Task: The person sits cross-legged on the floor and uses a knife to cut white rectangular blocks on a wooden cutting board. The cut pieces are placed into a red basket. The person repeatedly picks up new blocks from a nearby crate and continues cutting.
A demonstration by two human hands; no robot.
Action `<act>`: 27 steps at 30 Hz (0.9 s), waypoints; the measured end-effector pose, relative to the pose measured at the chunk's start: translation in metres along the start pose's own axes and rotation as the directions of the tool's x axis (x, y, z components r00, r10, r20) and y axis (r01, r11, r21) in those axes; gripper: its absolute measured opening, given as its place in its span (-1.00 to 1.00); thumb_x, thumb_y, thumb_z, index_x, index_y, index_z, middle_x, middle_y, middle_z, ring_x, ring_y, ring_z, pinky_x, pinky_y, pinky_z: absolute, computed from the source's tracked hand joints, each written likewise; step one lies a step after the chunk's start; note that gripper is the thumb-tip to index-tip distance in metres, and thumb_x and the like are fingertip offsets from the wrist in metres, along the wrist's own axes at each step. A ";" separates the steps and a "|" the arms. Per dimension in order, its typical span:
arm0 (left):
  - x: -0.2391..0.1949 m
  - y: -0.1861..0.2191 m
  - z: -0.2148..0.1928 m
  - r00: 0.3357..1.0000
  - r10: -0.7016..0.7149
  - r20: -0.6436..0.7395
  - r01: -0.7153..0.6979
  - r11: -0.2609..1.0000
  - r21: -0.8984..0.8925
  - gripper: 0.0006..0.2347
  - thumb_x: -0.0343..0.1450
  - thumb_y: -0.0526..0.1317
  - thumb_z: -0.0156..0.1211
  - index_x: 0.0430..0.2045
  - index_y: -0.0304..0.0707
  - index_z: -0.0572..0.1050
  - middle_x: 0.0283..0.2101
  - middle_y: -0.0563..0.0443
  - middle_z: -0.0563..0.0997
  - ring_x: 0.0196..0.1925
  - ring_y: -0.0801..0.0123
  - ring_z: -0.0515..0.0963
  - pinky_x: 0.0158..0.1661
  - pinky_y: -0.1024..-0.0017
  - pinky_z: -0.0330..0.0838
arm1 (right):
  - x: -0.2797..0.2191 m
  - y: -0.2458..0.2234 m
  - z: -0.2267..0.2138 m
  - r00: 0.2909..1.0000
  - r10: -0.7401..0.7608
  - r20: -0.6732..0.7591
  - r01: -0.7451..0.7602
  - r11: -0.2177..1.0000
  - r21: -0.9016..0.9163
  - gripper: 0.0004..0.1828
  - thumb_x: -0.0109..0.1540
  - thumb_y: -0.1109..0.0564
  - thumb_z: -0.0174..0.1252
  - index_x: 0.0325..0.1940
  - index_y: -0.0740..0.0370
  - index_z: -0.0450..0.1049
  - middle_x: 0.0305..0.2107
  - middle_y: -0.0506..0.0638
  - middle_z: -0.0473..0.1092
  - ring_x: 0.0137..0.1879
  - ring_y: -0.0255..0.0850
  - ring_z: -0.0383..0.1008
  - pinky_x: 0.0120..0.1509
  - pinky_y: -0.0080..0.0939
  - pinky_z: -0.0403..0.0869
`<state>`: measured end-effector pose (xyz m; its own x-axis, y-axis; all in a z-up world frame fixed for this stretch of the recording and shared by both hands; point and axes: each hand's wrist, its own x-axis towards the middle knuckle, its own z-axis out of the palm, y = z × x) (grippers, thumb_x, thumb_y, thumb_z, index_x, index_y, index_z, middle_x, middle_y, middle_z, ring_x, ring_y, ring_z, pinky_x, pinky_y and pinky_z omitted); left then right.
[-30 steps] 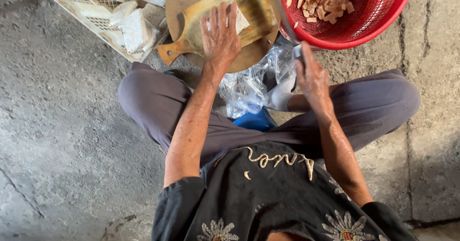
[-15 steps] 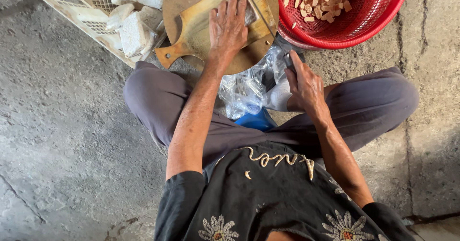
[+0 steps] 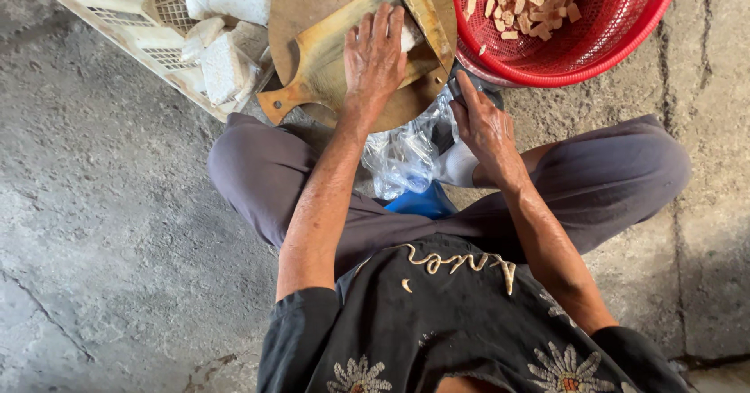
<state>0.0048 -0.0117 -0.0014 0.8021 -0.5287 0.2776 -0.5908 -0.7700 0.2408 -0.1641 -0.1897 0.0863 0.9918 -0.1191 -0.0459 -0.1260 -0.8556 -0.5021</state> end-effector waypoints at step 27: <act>-0.001 0.001 -0.004 0.999 -0.001 -0.040 -0.001 0.998 -0.070 -0.38 0.25 -0.20 0.46 0.21 -0.33 0.32 0.28 -0.23 0.39 0.26 -0.07 0.45 0.16 -0.04 0.42 | -0.023 0.014 -0.007 0.999 -0.036 -0.017 0.036 0.999 0.022 -0.40 0.39 0.07 0.17 0.51 0.14 0.23 -0.16 0.34 0.52 -0.16 0.27 0.58 -0.14 0.18 0.52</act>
<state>0.0033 -0.0103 0.0020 0.7988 -0.5127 0.3147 -0.5966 -0.7422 0.3052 -0.1891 -0.2018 0.0862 0.9952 -0.0968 -0.0132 -0.0894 -0.8482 -0.5221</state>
